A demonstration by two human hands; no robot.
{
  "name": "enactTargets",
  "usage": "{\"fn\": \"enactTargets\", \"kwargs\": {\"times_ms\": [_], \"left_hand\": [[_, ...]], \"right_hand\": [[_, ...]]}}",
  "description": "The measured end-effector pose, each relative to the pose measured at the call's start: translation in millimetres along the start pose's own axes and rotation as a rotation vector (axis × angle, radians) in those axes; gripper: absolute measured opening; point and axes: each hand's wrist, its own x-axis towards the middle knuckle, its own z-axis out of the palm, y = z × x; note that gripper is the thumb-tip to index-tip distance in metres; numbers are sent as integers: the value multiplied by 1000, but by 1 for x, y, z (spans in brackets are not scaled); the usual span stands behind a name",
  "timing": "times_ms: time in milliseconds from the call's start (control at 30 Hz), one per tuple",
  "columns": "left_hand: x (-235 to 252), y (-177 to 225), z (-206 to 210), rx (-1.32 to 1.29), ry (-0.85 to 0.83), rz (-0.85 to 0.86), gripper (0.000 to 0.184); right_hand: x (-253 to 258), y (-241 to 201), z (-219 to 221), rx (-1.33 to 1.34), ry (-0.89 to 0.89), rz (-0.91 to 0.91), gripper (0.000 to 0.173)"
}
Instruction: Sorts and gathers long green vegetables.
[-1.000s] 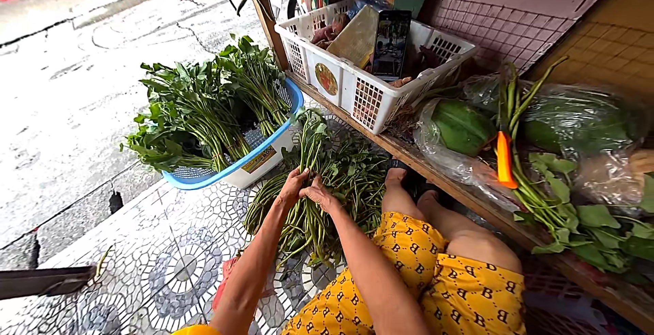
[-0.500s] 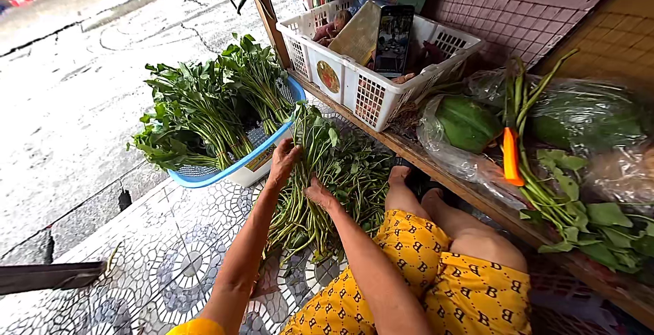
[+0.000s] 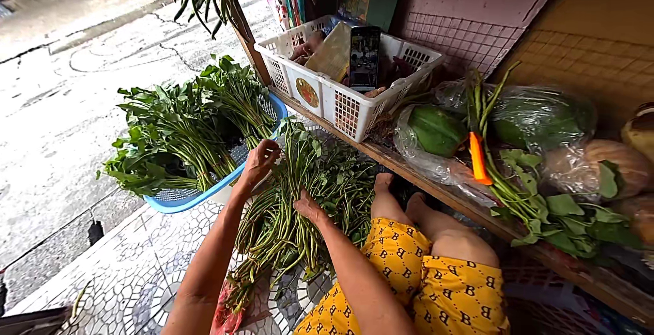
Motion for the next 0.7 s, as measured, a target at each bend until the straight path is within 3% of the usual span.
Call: {"fn": "enactTargets", "kwargs": {"times_ms": [233, 700], "left_hand": [[12, 12, -23, 667, -187, 237, 24], [9, -7, -15, 906, -251, 369, 31]], "right_hand": [[0, -3, -6, -106, 31, 3, 63], [5, 5, -4, -211, 24, 32, 63]]}}
